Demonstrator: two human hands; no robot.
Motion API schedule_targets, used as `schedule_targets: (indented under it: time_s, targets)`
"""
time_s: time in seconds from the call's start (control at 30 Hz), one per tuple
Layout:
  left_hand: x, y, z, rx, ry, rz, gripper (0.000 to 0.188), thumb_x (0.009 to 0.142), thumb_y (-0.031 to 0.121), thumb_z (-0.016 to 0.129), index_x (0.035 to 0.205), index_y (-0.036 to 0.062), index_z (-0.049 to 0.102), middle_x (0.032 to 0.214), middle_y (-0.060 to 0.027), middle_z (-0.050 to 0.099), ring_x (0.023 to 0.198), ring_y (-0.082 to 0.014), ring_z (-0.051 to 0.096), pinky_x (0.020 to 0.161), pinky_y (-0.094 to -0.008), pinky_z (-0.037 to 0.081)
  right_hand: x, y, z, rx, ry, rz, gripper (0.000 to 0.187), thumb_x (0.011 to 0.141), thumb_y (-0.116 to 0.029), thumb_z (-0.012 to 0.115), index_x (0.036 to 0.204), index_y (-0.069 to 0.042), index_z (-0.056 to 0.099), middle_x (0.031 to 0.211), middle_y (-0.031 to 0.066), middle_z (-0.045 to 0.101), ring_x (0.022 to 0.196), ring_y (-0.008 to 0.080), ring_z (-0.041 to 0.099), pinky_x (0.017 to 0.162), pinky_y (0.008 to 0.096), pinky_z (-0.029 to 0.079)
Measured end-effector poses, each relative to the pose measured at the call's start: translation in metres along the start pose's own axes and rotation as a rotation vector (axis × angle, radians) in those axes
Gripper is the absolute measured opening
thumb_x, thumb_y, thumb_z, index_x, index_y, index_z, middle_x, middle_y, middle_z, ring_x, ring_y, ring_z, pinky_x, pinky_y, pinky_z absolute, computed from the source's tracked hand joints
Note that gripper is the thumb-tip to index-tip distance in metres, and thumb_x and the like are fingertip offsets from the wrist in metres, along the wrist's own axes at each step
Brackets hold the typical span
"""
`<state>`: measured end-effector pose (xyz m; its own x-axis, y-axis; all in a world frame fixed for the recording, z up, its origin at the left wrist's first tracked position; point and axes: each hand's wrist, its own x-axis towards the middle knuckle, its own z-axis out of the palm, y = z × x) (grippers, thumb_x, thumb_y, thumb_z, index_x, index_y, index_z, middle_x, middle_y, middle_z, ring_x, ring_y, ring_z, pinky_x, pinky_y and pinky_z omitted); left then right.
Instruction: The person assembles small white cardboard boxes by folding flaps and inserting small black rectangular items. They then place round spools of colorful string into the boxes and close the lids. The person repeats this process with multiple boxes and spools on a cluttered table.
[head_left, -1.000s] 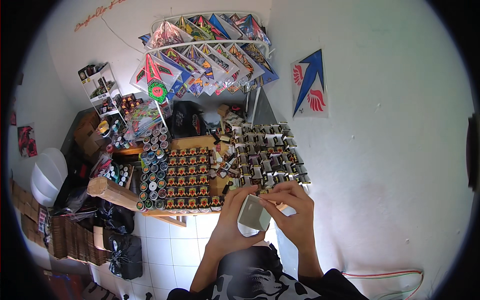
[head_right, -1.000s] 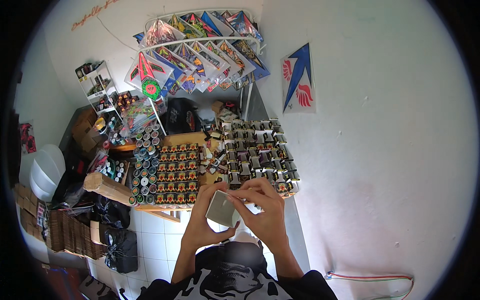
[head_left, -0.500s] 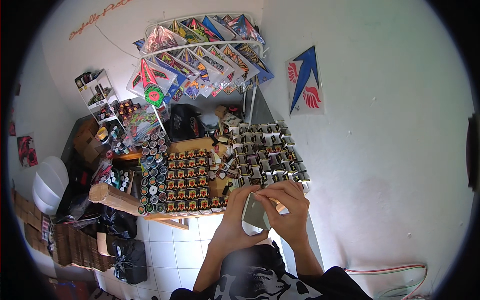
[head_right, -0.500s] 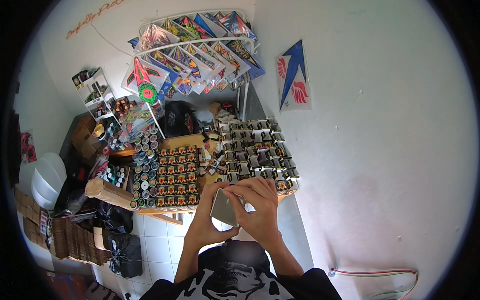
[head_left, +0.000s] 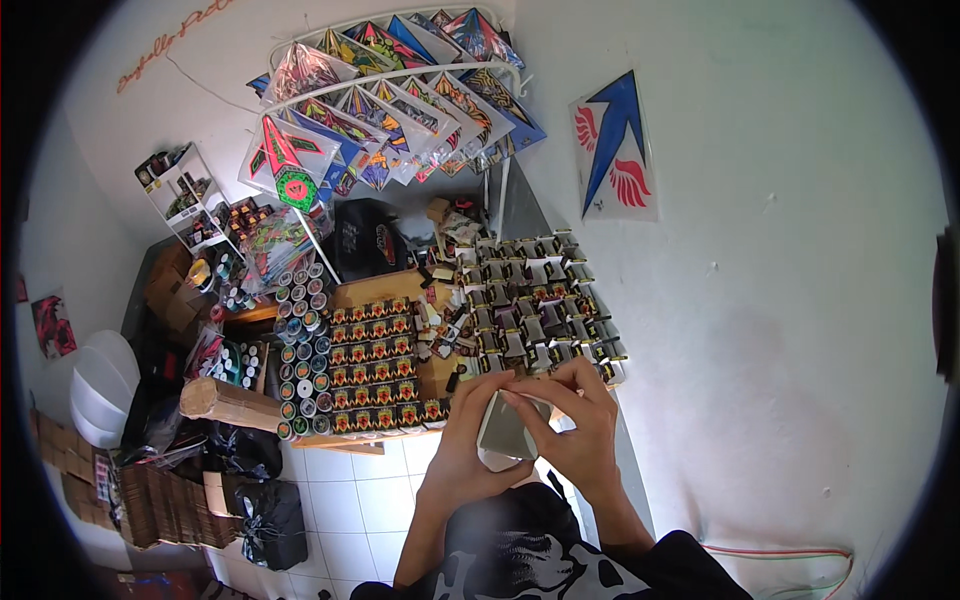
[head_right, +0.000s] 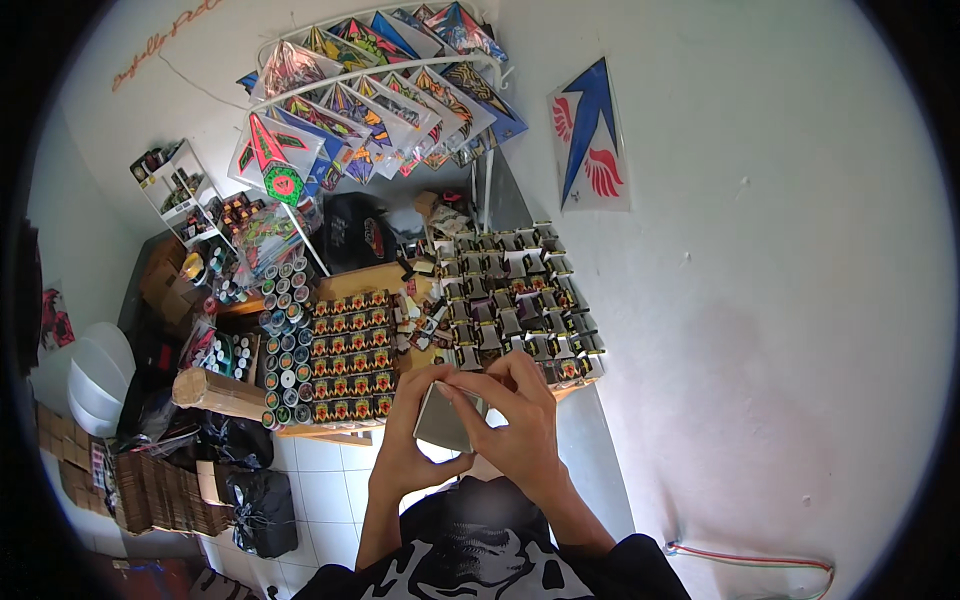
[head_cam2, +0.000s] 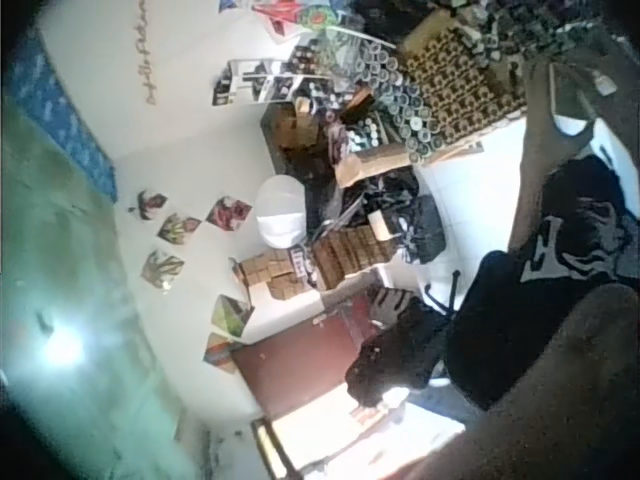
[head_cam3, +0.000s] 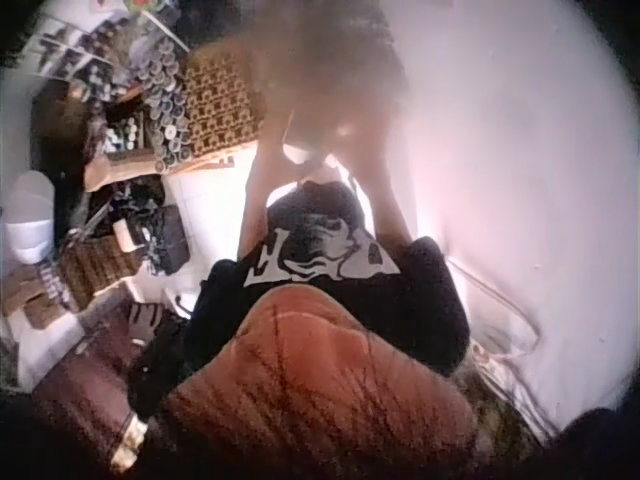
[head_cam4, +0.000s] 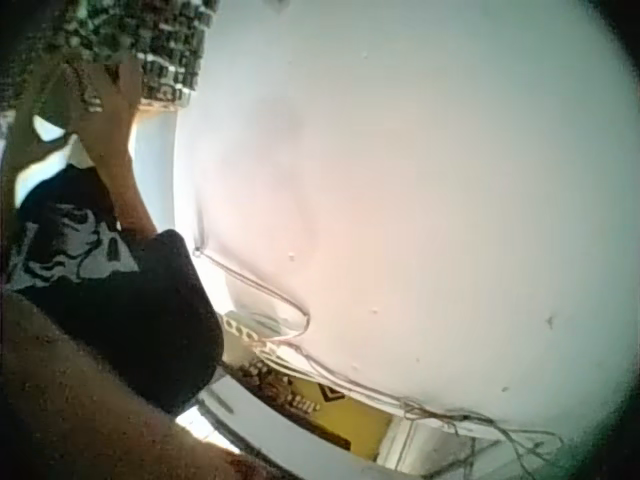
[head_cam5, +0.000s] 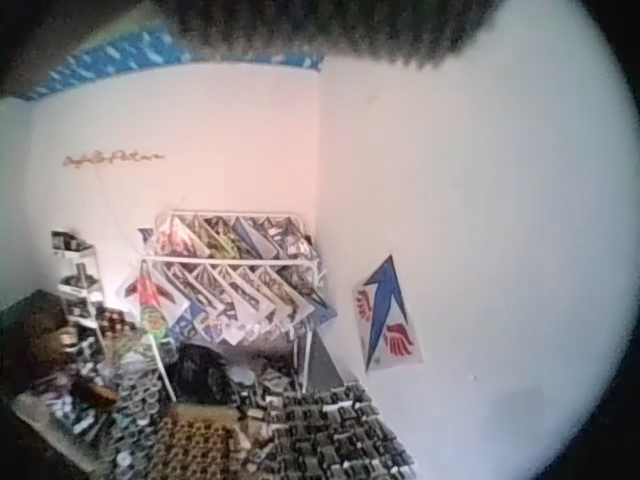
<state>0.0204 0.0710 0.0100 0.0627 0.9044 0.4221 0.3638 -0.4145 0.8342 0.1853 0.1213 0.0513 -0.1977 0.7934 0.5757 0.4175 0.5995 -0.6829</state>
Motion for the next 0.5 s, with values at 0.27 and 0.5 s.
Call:
schedule_targets:
  time_s: [0.27,0.5]
  targets:
    - [0.053,-0.016,0.005,-0.055,0.030,-0.033,0.107,0.070,0.018,0.099,0.159,0.0059,0.041,0.149,-0.0188,0.050,0.140,-0.0382,0.054,0.116,-0.0473,0.047,0.055,0.035,0.009,0.061,-0.065,-0.043,0.017,0.086,-0.006,0.090,0.102,-0.009,0.088,0.068,0.0010,0.062,0.054,0.0095,0.052,0.049,0.0288,0.038]
    - [0.091,-0.031,0.002,-0.034,0.026,-0.047,0.103,0.069,0.012,0.096,0.157,0.0064,0.043,0.148,-0.0189,0.051,0.137,-0.0377,0.054,0.114,-0.0466,0.048,0.094,0.058,0.010,0.152,-0.099,-0.034,0.019,0.084,-0.005,0.090,0.103,-0.007,0.087,0.072,0.0007,0.060,0.057,0.0097,0.051,0.052,0.0287,0.039]
